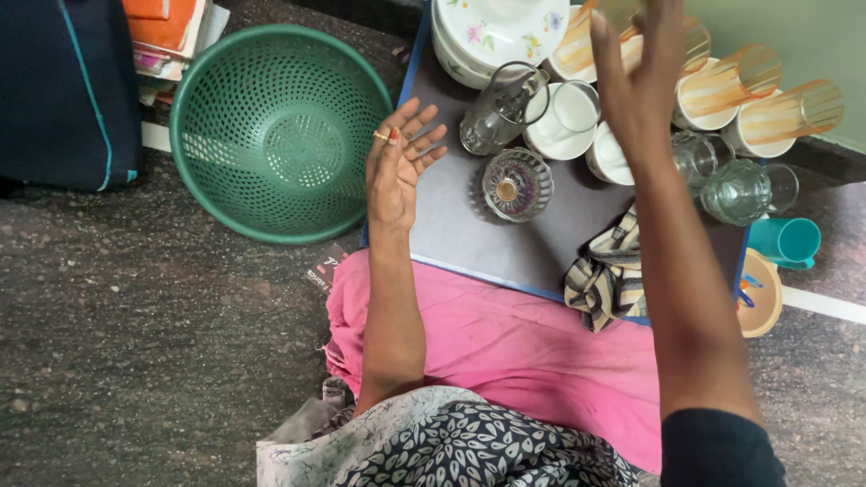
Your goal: The person sits on the floor and wipes various dishes and utensils with a cloth. They handle small bowls, a blue mug, and a beige bowl, wiping each item and placing it aside.
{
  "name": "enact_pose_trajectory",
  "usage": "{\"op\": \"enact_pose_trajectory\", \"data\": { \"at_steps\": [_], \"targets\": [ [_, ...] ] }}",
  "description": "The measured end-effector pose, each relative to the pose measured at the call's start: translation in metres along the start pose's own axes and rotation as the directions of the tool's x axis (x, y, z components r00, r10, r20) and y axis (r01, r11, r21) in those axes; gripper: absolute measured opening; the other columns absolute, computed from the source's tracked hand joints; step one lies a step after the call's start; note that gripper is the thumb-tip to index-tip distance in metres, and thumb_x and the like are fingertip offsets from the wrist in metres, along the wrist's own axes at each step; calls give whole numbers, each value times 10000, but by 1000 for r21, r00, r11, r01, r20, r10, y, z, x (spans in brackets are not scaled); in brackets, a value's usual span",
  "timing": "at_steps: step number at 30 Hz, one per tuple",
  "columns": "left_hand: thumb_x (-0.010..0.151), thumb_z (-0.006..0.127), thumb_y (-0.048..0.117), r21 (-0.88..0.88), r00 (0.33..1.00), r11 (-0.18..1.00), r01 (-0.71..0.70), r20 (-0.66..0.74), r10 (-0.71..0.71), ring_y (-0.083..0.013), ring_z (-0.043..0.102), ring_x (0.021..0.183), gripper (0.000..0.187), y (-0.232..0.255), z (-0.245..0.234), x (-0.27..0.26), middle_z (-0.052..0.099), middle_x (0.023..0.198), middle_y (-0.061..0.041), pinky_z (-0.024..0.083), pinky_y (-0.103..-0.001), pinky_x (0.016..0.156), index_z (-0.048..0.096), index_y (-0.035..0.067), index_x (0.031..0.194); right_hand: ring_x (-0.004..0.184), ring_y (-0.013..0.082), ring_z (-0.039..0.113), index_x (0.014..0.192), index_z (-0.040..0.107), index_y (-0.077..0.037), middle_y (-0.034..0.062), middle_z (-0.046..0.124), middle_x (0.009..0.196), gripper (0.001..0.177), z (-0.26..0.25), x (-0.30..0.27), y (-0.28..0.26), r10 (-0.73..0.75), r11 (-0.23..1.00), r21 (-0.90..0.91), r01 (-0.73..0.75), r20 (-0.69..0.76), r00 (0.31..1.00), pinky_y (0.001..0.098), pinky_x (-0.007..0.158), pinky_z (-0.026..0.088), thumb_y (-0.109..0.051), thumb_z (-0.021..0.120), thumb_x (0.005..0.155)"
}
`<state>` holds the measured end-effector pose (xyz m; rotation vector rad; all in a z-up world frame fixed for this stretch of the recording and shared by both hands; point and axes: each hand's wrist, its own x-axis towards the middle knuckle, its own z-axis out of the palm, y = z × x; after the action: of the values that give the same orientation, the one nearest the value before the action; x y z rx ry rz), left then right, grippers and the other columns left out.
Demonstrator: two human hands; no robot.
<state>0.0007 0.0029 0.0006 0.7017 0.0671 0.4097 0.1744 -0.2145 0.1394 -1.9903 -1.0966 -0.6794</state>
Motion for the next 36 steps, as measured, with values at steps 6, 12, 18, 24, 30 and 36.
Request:
{"op": "enact_pose_trajectory", "data": {
  "at_steps": [6, 12, 18, 24, 30, 36],
  "targets": [
    [1079, 526, 305, 4, 998, 1000, 15, -63, -15, -282, 655, 1210, 472, -7, -6, 1, 575, 1434, -223, 560, -424, 999, 483, -4, 1432, 1323, 397, 589, 1340, 615, -18, 192, 600, 1421, 286, -83, -135, -53, 347, 920, -250, -301, 164, 923, 470, 1141, 470, -105, 693, 1079],
    [1089, 547, 245, 129, 982, 990, -62, -168, 83, -230, 686, 1013, 301, -12, -9, -1, 684, 1210, -181, 578, -371, 888, 598, 2, 1259, 1404, 412, 462, 1341, 625, -60, 188, 523, 1496, 379, -129, -244, -51, 584, 766, -410, -495, 124, 802, 505, 1174, 399, -208, 737, 1010],
    [1066, 617, 155, 561, 992, 822, -100, -2, 122, -131, 685, 914, 169, -14, 43, -27, 722, 1073, -95, 528, -265, 764, 658, 13, 1148, 1436, 500, 337, 1404, 575, -89, 313, 331, 1582, 641, -120, -297, -28, 660, 721, -440, -536, 201, 724, 595, 1149, 300, -389, 785, 878],
    [984, 734, 145, 748, 908, 633, -200, 384, -168, -188, 712, 1052, 224, -78, 116, -77, 723, 1163, -94, 573, -323, 928, 681, 50, 1180, 1452, 492, 340, 1413, 582, -159, 288, 343, 1596, 584, -92, -318, -15, 622, 734, -454, -505, 151, 768, 616, 1159, 272, -370, 759, 898],
    [894, 721, 373, 813, 717, 261, -520, 582, -385, -434, 466, 1371, 674, -170, 142, -108, 495, 1478, -277, 362, -513, 1141, 519, 10, 1425, 1434, 490, 343, 1429, 561, -144, 270, 361, 1582, 594, -88, -319, -11, 612, 736, -456, -501, 131, 780, 613, 1153, 267, -341, 735, 896],
    [969, 625, 470, 846, 734, 64, -530, 495, -464, -445, 366, 1463, 747, -198, 141, -122, 426, 1557, -269, 237, -574, 1209, 412, 5, 1514, 1387, 474, 394, 1435, 560, -131, 265, 412, 1546, 544, -98, -316, -8, 578, 758, -471, -451, 165, 799, 612, 1125, 284, -302, 681, 933]
  ]
}}
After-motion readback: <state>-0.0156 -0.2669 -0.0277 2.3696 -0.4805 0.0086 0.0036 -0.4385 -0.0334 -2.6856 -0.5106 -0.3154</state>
